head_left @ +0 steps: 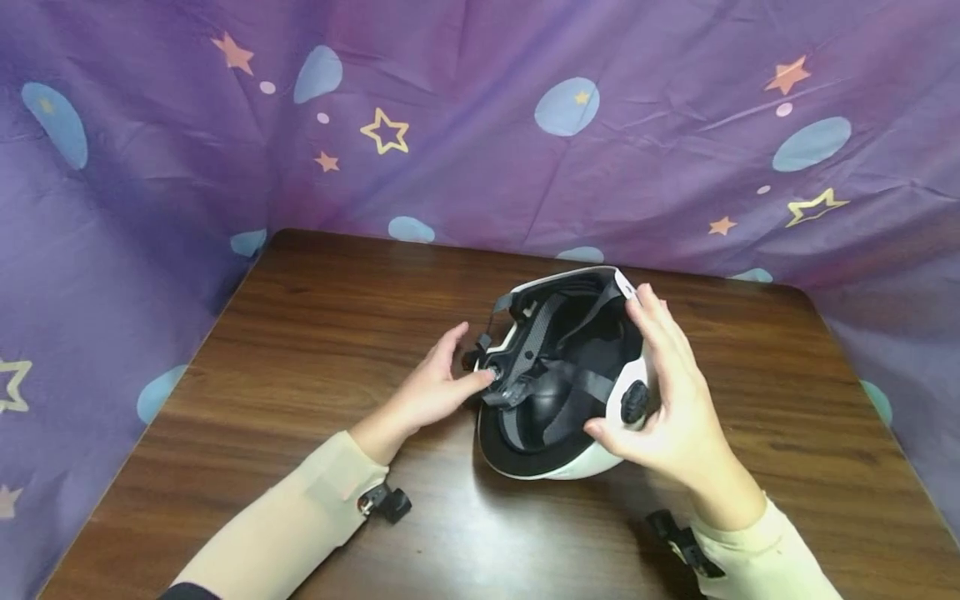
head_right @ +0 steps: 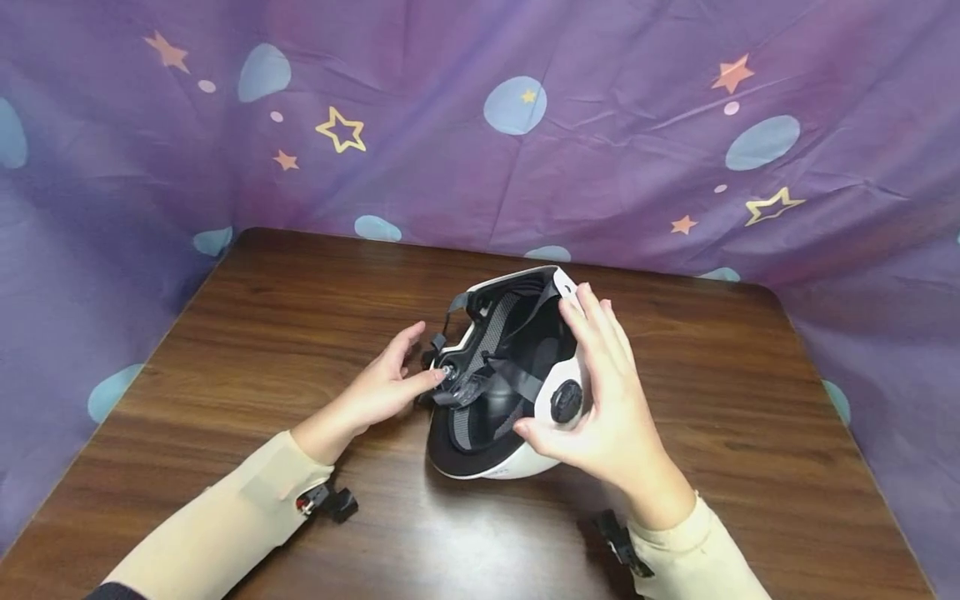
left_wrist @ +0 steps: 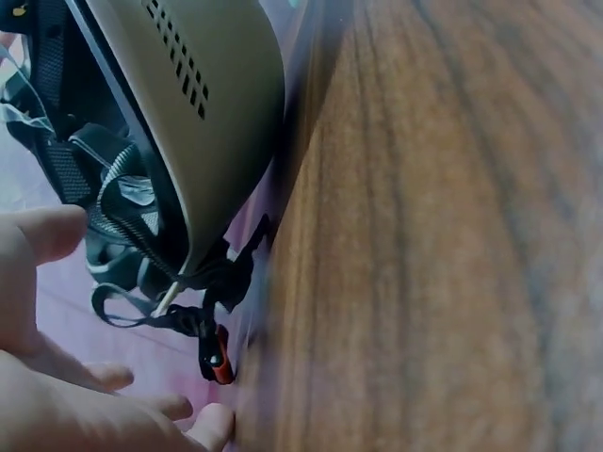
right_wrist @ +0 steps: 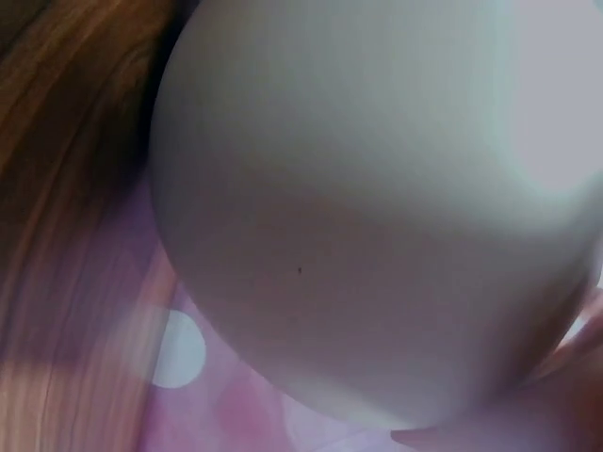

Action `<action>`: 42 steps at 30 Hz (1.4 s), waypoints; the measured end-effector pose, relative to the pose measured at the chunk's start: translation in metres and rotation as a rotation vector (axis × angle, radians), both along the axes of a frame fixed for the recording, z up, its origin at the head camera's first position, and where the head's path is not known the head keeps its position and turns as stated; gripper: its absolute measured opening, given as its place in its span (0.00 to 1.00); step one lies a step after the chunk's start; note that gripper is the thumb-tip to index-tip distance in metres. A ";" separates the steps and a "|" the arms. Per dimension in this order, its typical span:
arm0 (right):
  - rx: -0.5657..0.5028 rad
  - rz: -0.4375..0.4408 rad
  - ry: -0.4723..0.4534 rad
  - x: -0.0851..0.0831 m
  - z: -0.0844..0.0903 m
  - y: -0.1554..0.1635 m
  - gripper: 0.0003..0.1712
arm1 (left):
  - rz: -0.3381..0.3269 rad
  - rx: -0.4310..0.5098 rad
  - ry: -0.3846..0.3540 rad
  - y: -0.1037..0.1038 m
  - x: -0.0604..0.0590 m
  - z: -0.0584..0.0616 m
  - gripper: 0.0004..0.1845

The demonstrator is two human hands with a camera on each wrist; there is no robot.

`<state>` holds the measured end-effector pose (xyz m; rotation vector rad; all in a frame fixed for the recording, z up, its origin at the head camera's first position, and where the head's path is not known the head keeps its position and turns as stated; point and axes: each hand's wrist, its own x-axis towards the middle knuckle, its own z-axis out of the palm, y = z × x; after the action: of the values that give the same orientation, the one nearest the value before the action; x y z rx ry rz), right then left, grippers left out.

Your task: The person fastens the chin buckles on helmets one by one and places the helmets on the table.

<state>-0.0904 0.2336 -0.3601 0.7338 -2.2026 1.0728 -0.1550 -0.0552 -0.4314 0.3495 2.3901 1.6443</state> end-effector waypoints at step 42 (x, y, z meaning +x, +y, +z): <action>-0.089 0.074 -0.307 -0.023 -0.024 0.024 0.65 | 0.027 0.689 -0.156 0.002 -0.006 -0.004 0.35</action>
<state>-0.1135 0.2576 -0.3836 0.6504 -2.3767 1.3906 -0.1606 -0.0537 -0.4350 0.2781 1.6607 2.3690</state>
